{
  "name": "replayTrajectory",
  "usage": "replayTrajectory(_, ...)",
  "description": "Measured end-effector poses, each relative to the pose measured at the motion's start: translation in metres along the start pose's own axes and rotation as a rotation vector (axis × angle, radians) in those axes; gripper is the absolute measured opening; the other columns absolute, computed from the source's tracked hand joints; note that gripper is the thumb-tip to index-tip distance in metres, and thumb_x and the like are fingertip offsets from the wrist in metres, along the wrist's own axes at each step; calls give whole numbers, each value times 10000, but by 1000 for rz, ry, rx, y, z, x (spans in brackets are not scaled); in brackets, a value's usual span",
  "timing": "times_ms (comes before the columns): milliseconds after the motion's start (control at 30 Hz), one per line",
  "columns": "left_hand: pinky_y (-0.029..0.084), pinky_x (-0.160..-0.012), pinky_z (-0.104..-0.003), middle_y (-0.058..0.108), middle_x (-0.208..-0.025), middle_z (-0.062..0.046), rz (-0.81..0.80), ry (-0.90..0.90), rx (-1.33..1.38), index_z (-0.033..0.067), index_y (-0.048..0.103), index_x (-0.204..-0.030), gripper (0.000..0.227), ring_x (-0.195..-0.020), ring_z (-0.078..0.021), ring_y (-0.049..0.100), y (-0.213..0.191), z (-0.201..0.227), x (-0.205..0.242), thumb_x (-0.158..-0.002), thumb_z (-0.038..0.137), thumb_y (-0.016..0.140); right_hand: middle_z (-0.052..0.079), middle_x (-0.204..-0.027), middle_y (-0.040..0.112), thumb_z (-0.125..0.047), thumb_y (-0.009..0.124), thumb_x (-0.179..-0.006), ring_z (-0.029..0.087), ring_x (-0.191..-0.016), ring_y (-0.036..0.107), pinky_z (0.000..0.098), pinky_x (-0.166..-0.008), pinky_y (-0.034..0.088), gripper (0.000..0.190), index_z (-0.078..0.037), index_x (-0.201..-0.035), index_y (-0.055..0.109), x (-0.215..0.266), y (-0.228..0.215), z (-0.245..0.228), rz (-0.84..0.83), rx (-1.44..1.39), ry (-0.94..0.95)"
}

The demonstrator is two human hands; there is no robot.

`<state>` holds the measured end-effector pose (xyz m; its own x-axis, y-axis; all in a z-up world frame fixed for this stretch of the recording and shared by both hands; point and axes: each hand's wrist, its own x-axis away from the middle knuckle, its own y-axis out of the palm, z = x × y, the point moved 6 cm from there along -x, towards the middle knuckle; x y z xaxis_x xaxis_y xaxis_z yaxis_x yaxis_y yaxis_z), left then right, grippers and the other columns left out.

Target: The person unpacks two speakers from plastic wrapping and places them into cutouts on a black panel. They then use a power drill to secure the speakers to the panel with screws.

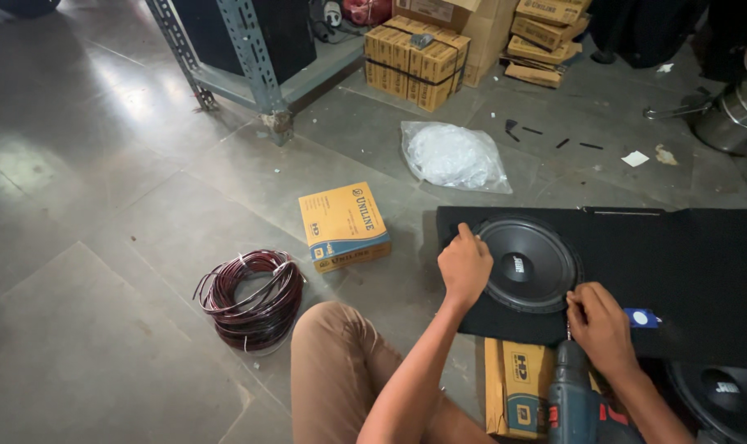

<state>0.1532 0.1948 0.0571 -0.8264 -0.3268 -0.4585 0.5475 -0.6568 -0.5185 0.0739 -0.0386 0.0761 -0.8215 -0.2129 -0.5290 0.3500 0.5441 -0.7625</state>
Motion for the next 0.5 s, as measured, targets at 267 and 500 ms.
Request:
replayTrajectory(267, 538, -623, -556, 698, -772, -219, 6, 9, 0, 9, 531, -967, 186, -694, -445, 690, -1, 3, 0, -941, 174, 612, 171, -960, 641, 30, 683, -883, 345, -838, 660, 396, -697, 520, 129, 25, -981, 600, 5, -10, -4, 191, -65, -22)
replayTrajectory(500, 525, -628, -565, 700, -767, -212, 74, 71, -9, 20, 523, -955, 176, -707, -436, 691, -7, 3, 1, -943, 175, 606, 175, -918, 610, 24, 688, -889, 374, -834, 632, 407, -698, 509, 127, 24, -944, 573, -1, -9, -8, 119, -64, -17)
